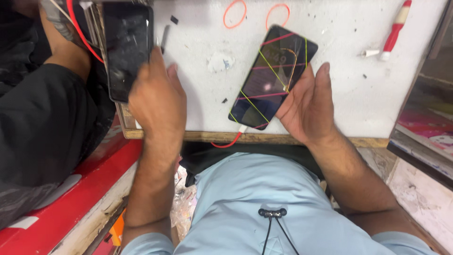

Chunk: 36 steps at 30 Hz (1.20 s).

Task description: The person applies adhesive to the internal frame of a disassembled smartphone, then attaches a green back cover and presses it into place. They connect a charging cable, test the screen, and secure the device with multiple rubber bands while it charges.

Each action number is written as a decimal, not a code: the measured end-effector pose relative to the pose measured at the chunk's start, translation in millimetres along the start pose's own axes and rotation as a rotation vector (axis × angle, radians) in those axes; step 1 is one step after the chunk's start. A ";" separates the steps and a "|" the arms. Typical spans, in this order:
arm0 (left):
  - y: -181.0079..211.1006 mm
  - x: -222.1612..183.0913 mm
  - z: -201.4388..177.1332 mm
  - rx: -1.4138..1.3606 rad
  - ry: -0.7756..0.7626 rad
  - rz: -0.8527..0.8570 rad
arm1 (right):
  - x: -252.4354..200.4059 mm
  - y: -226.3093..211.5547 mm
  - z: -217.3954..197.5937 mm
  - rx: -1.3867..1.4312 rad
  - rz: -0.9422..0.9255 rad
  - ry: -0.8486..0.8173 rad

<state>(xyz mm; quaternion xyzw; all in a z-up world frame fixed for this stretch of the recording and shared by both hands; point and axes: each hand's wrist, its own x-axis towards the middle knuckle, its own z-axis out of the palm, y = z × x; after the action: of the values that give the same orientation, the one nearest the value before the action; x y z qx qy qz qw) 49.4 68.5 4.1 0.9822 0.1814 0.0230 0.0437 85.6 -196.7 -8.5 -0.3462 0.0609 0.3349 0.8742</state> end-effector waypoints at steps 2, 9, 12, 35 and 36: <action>1.4 11.7 0.4 -0.037 0.052 0.009 | 0.1 -0.6 -0.7 -0.011 -0.013 -0.015; 1.9 25.7 -12.3 -0.082 0.026 0.024 | 3.2 -1.9 2.7 -0.012 -0.004 0.032; 2.9 22.7 -9.8 -0.090 0.044 0.049 | 2.5 -1.0 0.3 -0.016 0.003 0.027; -7.6 60.3 -51.4 -0.387 0.405 0.153 | 5.4 -4.6 7.6 -0.032 0.020 0.039; -10.5 58.8 -50.5 -0.379 0.390 0.117 | 6.0 -4.2 8.5 -0.029 0.024 0.034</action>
<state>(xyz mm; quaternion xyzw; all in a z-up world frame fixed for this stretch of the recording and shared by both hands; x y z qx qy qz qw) 97.4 103.3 55.1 0.9423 0.1217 0.2476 0.1896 91.8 -190.2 -1.7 -0.3636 0.0753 0.3403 0.8639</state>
